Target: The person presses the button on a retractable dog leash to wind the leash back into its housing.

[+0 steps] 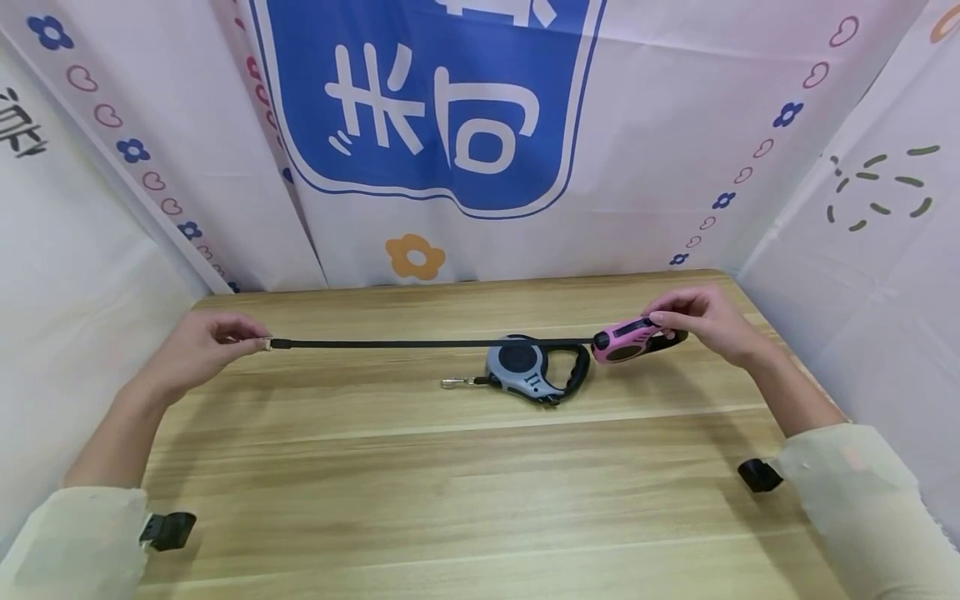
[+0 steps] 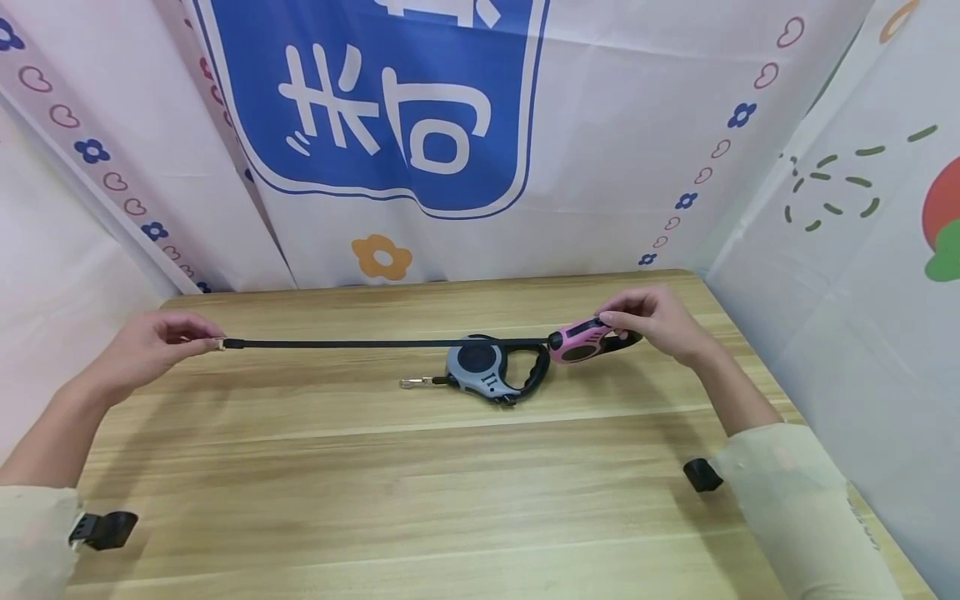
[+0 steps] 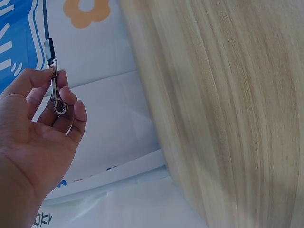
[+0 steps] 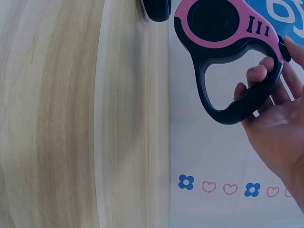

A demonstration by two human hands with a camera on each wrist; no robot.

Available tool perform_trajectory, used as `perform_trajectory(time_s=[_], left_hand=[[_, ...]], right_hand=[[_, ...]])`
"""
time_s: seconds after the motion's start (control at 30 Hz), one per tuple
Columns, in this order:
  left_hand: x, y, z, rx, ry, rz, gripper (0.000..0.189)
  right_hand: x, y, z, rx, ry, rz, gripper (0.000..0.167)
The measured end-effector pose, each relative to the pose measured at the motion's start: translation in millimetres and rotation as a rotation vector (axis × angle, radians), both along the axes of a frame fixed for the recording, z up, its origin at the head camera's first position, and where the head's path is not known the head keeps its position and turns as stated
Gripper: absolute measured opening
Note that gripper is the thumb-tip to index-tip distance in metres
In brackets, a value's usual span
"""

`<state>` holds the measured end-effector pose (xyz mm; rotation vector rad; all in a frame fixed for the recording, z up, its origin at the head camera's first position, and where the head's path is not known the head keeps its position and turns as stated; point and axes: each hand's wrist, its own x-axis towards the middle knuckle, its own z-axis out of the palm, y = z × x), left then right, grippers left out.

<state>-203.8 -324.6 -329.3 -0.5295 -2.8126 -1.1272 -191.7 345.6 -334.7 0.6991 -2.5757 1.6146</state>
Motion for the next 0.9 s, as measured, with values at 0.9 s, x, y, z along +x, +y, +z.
perform_trajectory(time_s=[0.9], left_hand=[[2.9,11.8,7.6,-0.068,0.002,0.01,0.014]], right_hand=[[2.2,-6.3,1.5,-0.062,0.006,0.083,0.021]])
